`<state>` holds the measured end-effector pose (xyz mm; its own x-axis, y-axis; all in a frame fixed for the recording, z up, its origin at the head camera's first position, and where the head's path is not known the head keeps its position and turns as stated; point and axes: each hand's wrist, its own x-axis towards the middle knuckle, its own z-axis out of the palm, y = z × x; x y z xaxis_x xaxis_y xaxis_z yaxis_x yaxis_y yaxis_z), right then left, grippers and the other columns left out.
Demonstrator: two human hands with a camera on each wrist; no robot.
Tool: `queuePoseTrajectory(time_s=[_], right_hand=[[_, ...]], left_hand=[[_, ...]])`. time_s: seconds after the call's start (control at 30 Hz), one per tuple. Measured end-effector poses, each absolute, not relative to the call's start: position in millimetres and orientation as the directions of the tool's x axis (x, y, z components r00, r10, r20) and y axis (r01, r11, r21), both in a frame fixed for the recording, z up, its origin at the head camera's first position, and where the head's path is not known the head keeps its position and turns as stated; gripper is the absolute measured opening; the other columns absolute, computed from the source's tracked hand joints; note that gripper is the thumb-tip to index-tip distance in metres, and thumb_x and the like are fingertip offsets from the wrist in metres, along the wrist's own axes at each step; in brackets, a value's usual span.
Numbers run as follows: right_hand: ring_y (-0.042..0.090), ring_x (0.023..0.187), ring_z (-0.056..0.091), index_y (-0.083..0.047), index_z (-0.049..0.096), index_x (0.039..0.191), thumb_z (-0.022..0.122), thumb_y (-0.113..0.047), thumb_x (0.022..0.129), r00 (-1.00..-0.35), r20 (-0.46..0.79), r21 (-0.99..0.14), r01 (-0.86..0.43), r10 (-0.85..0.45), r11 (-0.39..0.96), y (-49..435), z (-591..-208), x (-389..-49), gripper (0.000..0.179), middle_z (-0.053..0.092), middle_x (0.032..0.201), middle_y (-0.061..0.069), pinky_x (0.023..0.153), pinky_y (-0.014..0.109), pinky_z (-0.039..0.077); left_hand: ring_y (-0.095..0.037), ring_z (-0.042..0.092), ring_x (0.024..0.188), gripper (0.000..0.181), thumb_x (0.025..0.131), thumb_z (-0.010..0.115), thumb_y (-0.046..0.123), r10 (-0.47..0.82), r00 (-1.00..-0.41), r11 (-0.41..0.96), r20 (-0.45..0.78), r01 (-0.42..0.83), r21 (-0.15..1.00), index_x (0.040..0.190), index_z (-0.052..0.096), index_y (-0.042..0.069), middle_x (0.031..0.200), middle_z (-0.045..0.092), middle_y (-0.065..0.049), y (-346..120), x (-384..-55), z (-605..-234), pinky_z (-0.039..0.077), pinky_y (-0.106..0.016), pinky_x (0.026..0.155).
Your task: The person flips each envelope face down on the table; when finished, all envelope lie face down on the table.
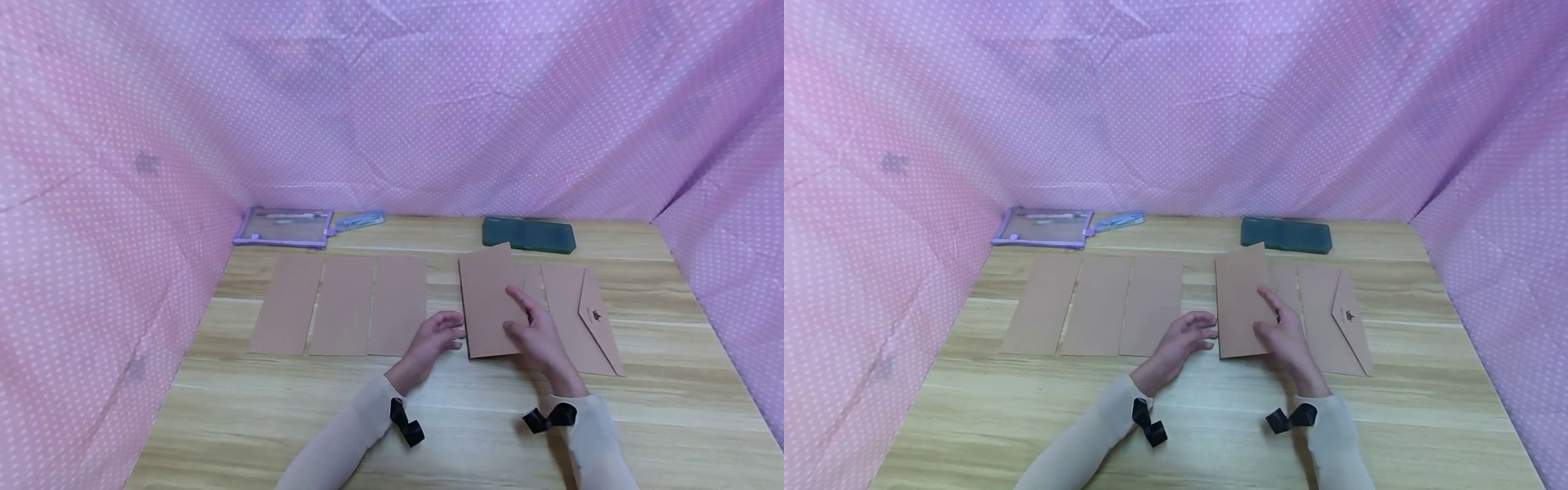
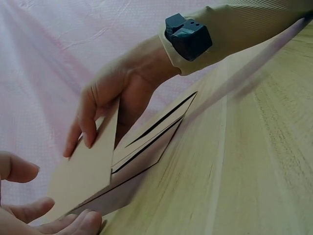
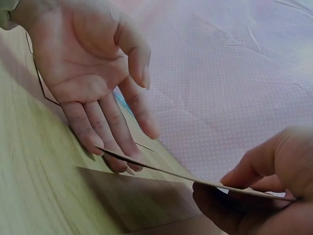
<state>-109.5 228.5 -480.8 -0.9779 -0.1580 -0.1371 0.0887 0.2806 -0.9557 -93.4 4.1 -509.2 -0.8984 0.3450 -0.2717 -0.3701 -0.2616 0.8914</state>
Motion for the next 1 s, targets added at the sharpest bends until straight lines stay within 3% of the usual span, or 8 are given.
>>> queuePoseTrajectory(time_s=[0.2,0.37,0.47,0.67,0.77,0.87,0.93,1.0], right_hand=[[-0.011,0.121,0.043,0.002,0.025,0.156,0.053,0.01,0.091,-0.979,-0.139,-0.975,0.109,-0.152,0.192,226.1,-482.6,-109.8,0.072,0.021,0.166,0.022,0.092,0.002,0.044],[-0.01,0.117,0.047,0.0,0.024,0.157,0.053,0.009,0.093,-0.975,-0.167,-0.981,0.149,-0.148,0.123,221.6,-483.3,-109.0,0.071,0.021,0.166,0.019,0.091,0.004,0.047],[-0.004,0.125,0.045,-0.002,0.022,0.158,0.052,0.007,0.095,-0.973,-0.177,-0.981,0.162,-0.15,0.104,219.0,-483.0,-108.3,0.07,0.019,0.167,0.017,0.094,0.003,0.045],[-0.01,0.121,0.045,-0.002,0.027,0.157,0.055,0.002,0.097,-0.973,-0.156,-0.979,0.13,-0.171,0.157,218.7,-482.7,-106.0,0.066,0.022,0.166,0.017,0.094,0.002,0.044],[-0.013,0.095,0.053,-0.002,0.032,0.155,0.058,-0.002,0.097,-0.972,-0.143,-0.971,0.101,-0.186,0.219,221.6,-482.4,-103.7,0.064,0.026,0.165,0.02,0.078,0.003,0.047],[-0.005,0.065,0.049,-0.004,0.034,0.154,0.061,-0.003,0.096,-0.968,-0.146,-0.964,0.092,-0.206,0.251,225.0,-482.8,-101.8,0.064,0.027,0.164,0.021,0.056,0.012,0.046],[-0.002,0.059,0.05,-0.005,0.033,0.155,0.061,-0.002,0.095,-0.961,-0.158,-0.966,0.103,-0.229,0.237,227.2,-483.8,-100.6,0.066,0.026,0.164,0.022,0.048,0.019,0.044],[-0.007,0.076,0.061,-0.004,0.031,0.155,0.06,0.0,0.095,-0.952,-0.166,-0.97,0.11,-0.259,0.217,229.3,-484.9,-99.2,0.067,0.024,0.164,0.023,0.055,0.019,0.052]], left_hand=[[-0.009,0.059,0.09,0.051,0.085,0.056,-0.007,0.328,-0.901,-0.265,-0.285,-0.377,0.887,0.136,0.051,-0.009,0.137,0.056,-0.026,8.9,-88.8,-511.0,0.054,-0.02,0.079],[-0.007,0.061,0.085,0.053,0.082,0.061,-0.013,0.298,-0.907,-0.257,-0.296,-0.375,0.891,0.134,0.056,-0.005,0.127,0.063,-0.019,12.9,-85.6,-513.6,0.056,-0.019,0.077],[-0.008,0.063,0.086,0.055,0.08,0.062,-0.019,0.282,-0.917,-0.268,-0.281,-0.357,0.895,0.133,0.057,-0.004,0.132,0.063,-0.022,12.7,-85.6,-515.1,0.058,-0.02,0.077],[-0.006,0.062,0.083,0.057,0.079,0.066,-0.019,0.263,-0.923,-0.233,-0.279,-0.342,0.91,0.132,0.06,-0.001,0.139,0.06,-0.022,6.6,-88.6,-513.2,0.057,-0.019,0.076],[-0.006,0.06,0.083,0.056,0.08,0.066,-0.018,0.261,-0.923,-0.213,-0.282,-0.34,0.916,0.132,0.06,0.001,0.142,0.059,-0.021,3.5,-88.7,-509.5,0.057,-0.018,0.077],[-0.005,0.06,0.08,0.055,0.08,0.065,-0.019,0.258,-0.928,-0.212,-0.267,-0.324,0.922,0.132,0.06,-0.001,0.142,0.058,-0.022,0.9,-87.7,-507.7,0.057,-0.018,0.076],[-0.005,0.059,0.078,0.056,0.079,0.064,-0.02,0.252,-0.934,-0.213,-0.254,-0.31,0.927,0.132,0.059,-0.003,0.142,0.057,-0.023,-0.9,-87.1,-507.9,0.057,-0.018,0.074],[-0.005,0.058,0.076,0.056,0.079,0.064,-0.021,0.246,-0.938,-0.211,-0.245,-0.299,0.931,0.132,0.058,-0.005,0.142,0.057,-0.024,-2.4,-86.7,-509.0,0.057,-0.018,0.074]])
